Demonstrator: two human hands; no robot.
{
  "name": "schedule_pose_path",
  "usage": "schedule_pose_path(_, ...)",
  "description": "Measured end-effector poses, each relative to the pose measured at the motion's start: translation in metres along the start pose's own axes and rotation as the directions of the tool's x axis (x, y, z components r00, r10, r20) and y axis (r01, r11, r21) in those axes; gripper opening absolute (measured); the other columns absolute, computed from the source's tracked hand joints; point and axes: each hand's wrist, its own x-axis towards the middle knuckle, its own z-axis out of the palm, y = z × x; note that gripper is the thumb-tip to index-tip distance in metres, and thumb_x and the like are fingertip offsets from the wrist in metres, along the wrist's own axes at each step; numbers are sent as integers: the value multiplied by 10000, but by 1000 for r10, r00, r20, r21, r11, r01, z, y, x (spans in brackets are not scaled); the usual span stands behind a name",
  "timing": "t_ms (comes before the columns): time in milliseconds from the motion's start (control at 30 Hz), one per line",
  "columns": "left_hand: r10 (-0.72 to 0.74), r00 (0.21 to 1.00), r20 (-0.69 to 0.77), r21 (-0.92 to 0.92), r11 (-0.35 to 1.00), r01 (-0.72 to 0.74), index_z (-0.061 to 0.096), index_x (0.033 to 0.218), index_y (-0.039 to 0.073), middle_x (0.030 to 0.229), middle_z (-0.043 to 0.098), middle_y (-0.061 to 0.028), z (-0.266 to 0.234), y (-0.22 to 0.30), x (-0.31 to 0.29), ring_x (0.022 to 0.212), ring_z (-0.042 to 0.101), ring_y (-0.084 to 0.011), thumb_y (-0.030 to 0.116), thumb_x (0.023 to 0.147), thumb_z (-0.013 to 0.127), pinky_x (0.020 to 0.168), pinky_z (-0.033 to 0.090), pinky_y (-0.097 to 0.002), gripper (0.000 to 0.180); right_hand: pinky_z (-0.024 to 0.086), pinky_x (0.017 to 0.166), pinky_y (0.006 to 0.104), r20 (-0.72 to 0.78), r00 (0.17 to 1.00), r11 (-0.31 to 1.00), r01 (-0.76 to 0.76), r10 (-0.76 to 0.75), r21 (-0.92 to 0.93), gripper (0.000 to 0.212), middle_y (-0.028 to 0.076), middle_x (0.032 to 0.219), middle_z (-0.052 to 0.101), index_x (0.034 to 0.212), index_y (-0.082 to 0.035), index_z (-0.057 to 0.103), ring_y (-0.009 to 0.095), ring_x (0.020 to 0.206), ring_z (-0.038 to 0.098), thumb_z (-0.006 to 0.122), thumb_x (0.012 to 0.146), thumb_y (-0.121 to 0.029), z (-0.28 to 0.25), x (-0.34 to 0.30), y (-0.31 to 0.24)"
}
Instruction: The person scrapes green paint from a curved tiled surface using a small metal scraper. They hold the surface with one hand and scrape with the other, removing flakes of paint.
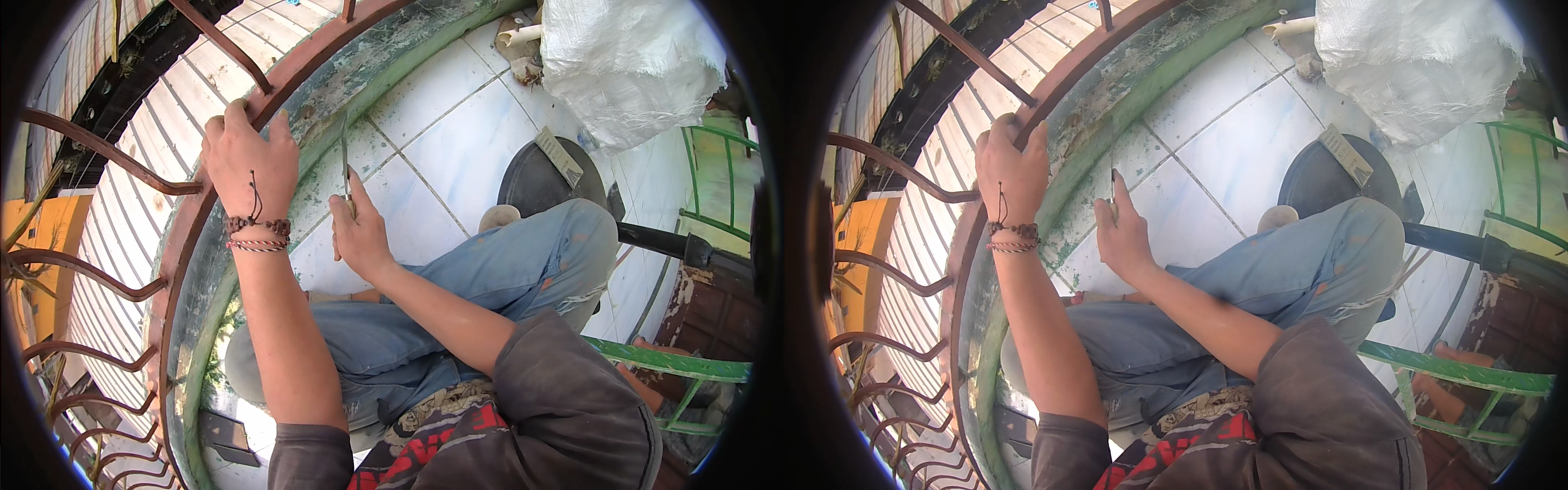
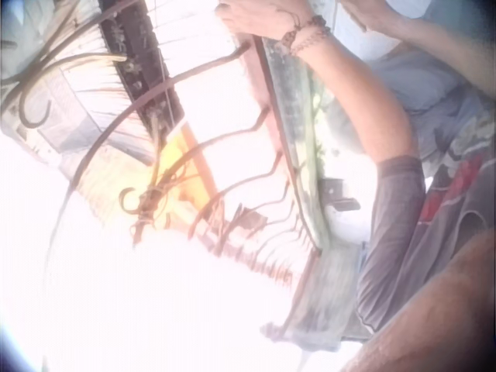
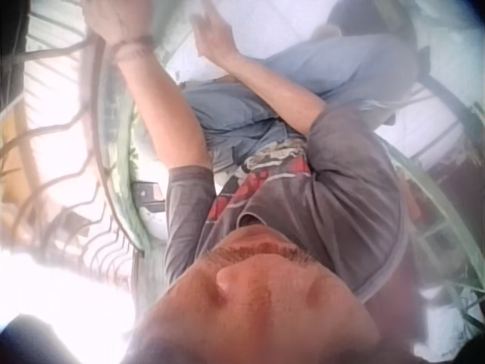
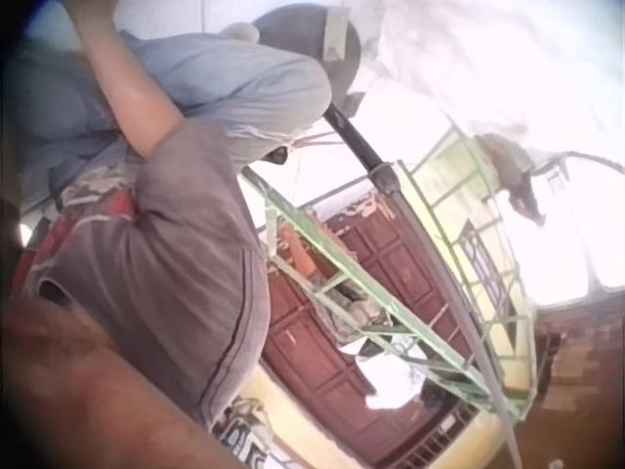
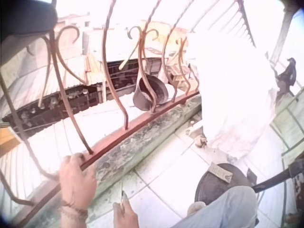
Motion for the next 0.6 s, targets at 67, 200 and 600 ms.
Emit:
schedule_pose_path(67, 10, 1000, -13, 27, 1000, -10, 632, 1125, -1, 1019, 615, -197, 2, 0, 1, 993, 585, -368, 257, 822, 681, 926, 436, -443, 401, 457, 436, 325, 45, 995, 980, -98, 92, 174, 609, 39, 644, 490, 1501, -50, 240, 138, 507, 500, 504, 974, -205, -1, 6, -7)
schedule_pose_path(200, 13, 1000, 0, -32, 999, -13, 639, 1124, 13, 1017, 613, -191, -2, -1, 1, 999, 580, -364, 260, 820, 678, 928, 432, -442, 394, 468, 411, 328, 89, 986, 911, -165, 142, 378, 580, 44, 662, 491, 1494, -158, 255, 155, 496, 524, 461, 1007, -394, -5, 42, -19)
schedule_pose_path(600, 7, 1000, -15, -27, 1000, -8, 643, 1129, 13, 1028, 610, -201, 0, -1, 0, 1011, 576, -367, 254, 818, 672, 924, 431, -441, 394, 389, 409, 263, 97, 949, 822, -308, 299, 479, 616, -17, 633, 406, 1512, -276, 281, 80, 467, 396, 403, 991, -583, 18, 31, -17)
